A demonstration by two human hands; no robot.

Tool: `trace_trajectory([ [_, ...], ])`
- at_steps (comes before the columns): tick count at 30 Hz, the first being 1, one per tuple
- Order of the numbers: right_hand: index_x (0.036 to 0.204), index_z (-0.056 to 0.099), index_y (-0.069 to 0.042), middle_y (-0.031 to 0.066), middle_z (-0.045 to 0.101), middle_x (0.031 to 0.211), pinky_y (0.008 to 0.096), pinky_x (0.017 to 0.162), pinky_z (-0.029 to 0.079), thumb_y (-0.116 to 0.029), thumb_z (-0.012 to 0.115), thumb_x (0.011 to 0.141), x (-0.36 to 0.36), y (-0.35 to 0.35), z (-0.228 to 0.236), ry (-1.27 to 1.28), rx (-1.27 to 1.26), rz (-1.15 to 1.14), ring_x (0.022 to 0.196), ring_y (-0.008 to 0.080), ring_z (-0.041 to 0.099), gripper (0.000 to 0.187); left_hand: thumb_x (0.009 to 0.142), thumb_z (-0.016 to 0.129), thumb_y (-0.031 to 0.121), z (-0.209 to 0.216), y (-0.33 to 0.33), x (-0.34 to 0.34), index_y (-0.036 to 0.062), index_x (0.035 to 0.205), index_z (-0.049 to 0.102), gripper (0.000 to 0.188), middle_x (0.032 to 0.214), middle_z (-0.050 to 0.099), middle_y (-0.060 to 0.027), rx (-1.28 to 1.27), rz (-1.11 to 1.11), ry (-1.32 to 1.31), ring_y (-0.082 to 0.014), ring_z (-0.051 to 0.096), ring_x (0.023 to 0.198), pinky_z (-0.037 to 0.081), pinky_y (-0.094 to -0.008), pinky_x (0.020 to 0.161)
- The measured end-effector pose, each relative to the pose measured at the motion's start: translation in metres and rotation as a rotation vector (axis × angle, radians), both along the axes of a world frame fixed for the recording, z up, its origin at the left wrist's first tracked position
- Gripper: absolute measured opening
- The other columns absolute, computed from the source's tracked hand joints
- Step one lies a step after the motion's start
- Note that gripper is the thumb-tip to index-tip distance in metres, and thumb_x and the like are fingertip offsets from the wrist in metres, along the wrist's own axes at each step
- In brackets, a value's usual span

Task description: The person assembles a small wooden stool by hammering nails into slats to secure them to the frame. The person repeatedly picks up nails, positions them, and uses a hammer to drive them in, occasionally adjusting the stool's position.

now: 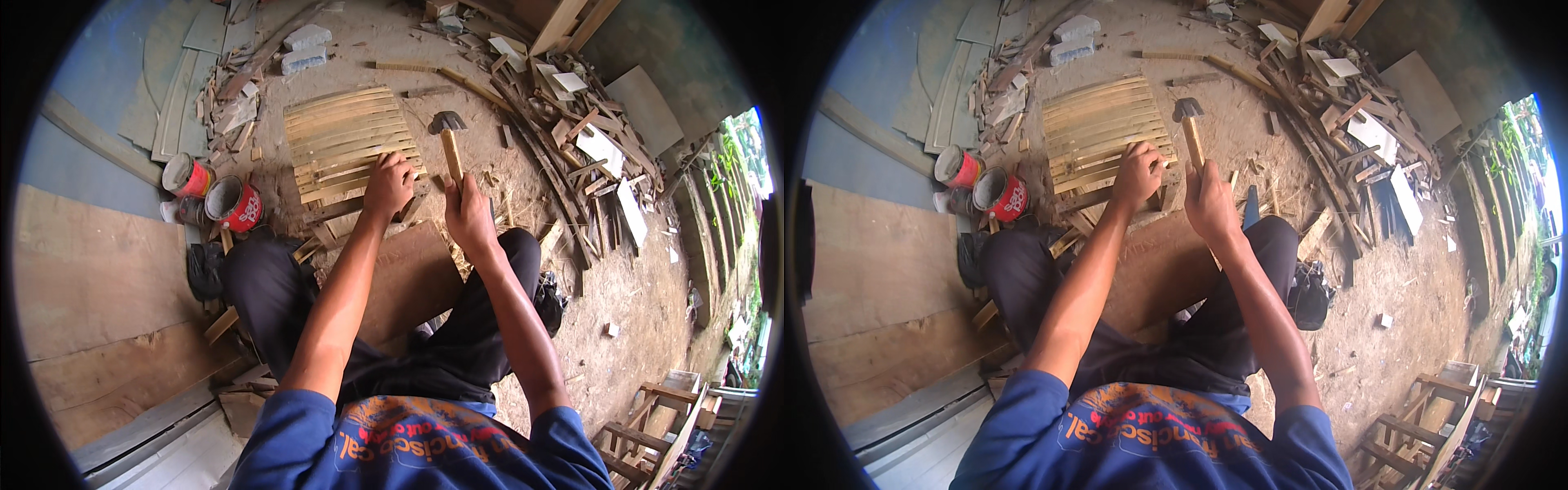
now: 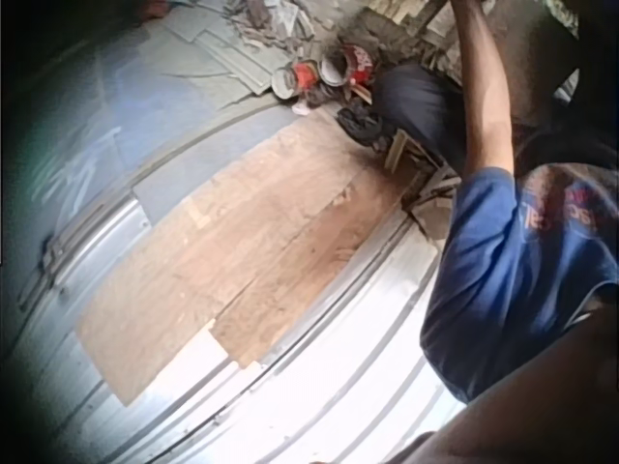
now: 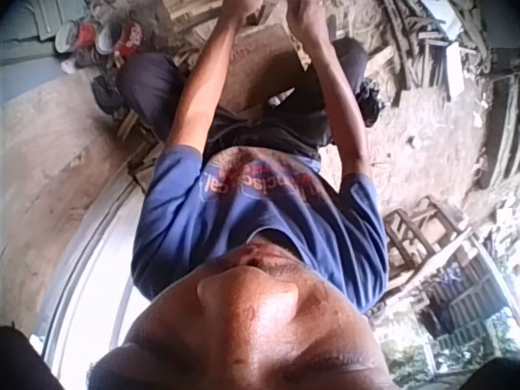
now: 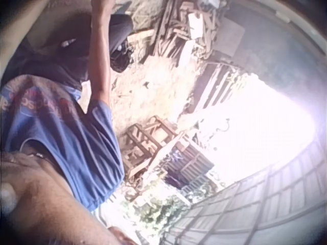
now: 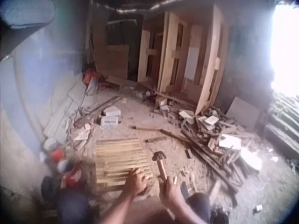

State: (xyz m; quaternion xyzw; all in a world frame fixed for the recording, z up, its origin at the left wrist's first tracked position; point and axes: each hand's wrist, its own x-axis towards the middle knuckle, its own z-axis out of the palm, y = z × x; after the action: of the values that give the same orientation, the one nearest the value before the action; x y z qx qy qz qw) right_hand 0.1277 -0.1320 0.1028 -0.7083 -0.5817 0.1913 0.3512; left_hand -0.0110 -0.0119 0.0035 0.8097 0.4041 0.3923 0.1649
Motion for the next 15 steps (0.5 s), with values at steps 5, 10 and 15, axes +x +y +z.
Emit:
trace_trajectory([
  [5, 0.100, 0.046, 0.004, 0.0343, 0.060, 0.073, 0.0584, 0.062, 0.045, -0.022, 0.052, 0.100, 0.011, -0.001, -0.014, -0.098, -0.045, 0.081, 0.075, 0.0551, 0.059, 0.026, 0.083, 0.065, 0.010, 0.000, -0.002, 0.001, 0.0014, 0.085, 0.071, 0.011, 0.096, 0.064, -0.0140, 0.039, 0.016, 0.016, -0.0324, 0.056, 0.101, 0.045, -0.0419, 0.095],
  [10, 0.099, 0.047, 0.004, 0.0332, 0.060, 0.070, 0.0575, 0.063, 0.046, -0.021, 0.051, 0.100, 0.003, -0.003, -0.017, -0.028, 0.086, 0.038, 0.072, 0.0535, 0.059, 0.025, 0.084, 0.065, 0.011, 0.003, 0.002, 0.001, 0.0022, 0.088, 0.072, 0.012, 0.098, 0.065, -0.0131, -0.010, -0.025, 0.024, -0.0327, 0.056, 0.103, 0.045, -0.0415, 0.096],
  [15, 0.101, 0.047, 0.005, 0.0338, 0.060, 0.071, 0.0576, 0.063, 0.047, -0.019, 0.052, 0.099, -0.001, -0.005, -0.014, -0.063, 0.047, 0.074, 0.073, 0.0532, 0.060, 0.024, 0.083, 0.064, 0.012, -0.002, 0.000, 0.001, 0.0030, 0.085, 0.071, 0.011, 0.094, 0.064, -0.0115, 0.063, 0.025, 0.009, -0.0330, 0.056, 0.099, 0.046, -0.0413, 0.093],
])
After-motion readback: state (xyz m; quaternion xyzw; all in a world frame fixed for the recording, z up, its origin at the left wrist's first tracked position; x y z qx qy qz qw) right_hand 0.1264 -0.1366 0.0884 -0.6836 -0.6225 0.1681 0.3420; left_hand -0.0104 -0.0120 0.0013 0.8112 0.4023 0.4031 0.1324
